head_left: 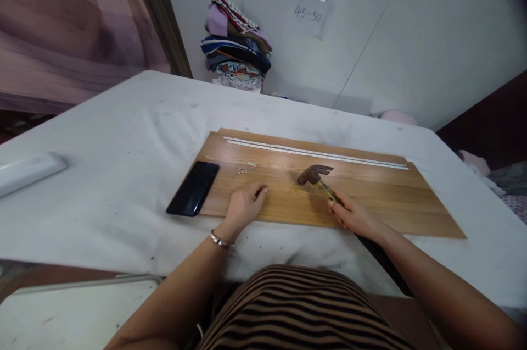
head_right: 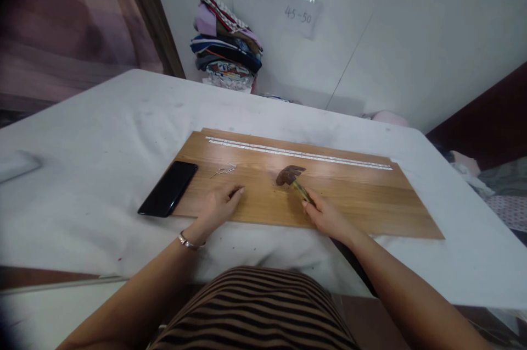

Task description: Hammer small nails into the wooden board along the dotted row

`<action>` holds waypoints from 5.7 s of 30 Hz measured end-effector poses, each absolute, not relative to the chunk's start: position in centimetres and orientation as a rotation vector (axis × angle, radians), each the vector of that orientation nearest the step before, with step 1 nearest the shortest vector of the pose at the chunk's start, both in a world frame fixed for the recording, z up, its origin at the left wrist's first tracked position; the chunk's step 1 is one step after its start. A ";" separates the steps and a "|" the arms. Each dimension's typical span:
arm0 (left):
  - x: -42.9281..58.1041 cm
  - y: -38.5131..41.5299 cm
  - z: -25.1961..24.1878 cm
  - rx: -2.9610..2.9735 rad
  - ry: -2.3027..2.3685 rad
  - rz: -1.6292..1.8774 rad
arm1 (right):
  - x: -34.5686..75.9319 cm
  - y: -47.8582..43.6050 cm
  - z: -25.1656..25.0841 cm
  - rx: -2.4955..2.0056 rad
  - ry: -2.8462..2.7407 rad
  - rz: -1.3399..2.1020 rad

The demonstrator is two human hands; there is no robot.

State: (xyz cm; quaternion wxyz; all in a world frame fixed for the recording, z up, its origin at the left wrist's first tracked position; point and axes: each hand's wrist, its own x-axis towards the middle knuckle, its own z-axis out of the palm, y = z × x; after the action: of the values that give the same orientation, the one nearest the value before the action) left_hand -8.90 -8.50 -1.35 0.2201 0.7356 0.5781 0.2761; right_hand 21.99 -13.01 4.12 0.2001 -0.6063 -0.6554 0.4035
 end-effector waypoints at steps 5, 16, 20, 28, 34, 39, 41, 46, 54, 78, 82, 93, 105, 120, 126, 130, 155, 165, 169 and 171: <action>-9.0 -8.5 -1.4 2.033 1.580 0.780 | 21.8 -13.1 3.9 -1.695 -1.824 1.125; -8.9 -8.5 -1.5 2.045 1.575 0.788 | 21.5 -13.0 4.4 -1.721 -1.781 1.155; -9.0 -8.5 -1.6 2.038 1.587 0.780 | 21.7 -13.0 4.3 -1.727 -1.734 1.212; -8.9 -8.5 -1.4 2.031 1.569 0.786 | 21.6 -13.1 4.1 -1.730 -1.768 1.171; -8.9 -8.6 -1.2 2.031 1.584 0.767 | 21.5 -13.1 4.2 -1.717 -1.832 1.135; -8.9 -8.5 -1.3 2.034 1.592 0.768 | 21.5 -13.1 4.5 -1.715 -1.852 1.122; -8.9 -8.5 -1.3 2.036 1.594 0.768 | 21.5 -13.1 4.5 -1.713 -1.835 1.140; -8.9 -8.5 -1.5 2.049 1.581 0.789 | 21.6 -13.1 4.5 -1.737 -1.742 1.190; -8.9 -8.6 -1.4 2.044 1.586 0.783 | 21.8 -13.1 4.1 -1.712 -1.772 1.172; -8.9 -8.6 -1.3 2.043 1.596 0.752 | 21.7 -13.0 4.5 -1.729 -1.824 1.100; -8.9 -8.5 -1.3 2.047 1.604 0.746 | 21.6 -13.0 4.5 -1.715 -1.849 1.076; -8.9 -8.5 -1.3 2.033 1.602 0.743 | 21.6 -13.1 4.1 -1.697 -1.890 1.076; -8.9 -8.5 -1.6 2.041 1.585 0.763 | 21.4 -13.2 4.7 -1.714 -1.755 1.202; -8.9 -8.5 -1.4 2.057 1.605 0.755 | 21.4 -13.3 4.4 -1.720 -1.833 1.142; -8.9 -8.5 -1.2 2.038 1.593 0.752 | 21.2 -13.3 4.7 -1.738 -1.787 1.198; -8.9 -8.5 -1.3 2.036 1.594 0.763 | 21.3 -13.2 4.8 -1.729 -1.760 1.176; -8.9 -8.5 -1.4 2.036 1.586 0.781 | 21.3 -13.2 4.7 -1.708 -1.821 1.119; -8.9 -8.6 -1.3 2.035 1.587 0.768 | 21.5 -13.1 4.3 -1.700 -1.793 1.130; -8.9 -8.6 -1.4 2.033 1.590 0.764 | 21.5 -13.1 4.1 -1.703 -1.816 1.093; -8.9 -8.6 -1.3 2.036 1.593 0.761 | 21.5 -13.1 4.0 -1.715 -1.817 1.111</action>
State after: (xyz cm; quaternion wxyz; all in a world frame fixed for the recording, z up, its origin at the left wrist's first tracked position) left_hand -8.88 -8.56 -1.32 0.2215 0.7367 0.5765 0.2753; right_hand 21.51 -13.13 4.04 0.2022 -0.6141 -0.6508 0.3981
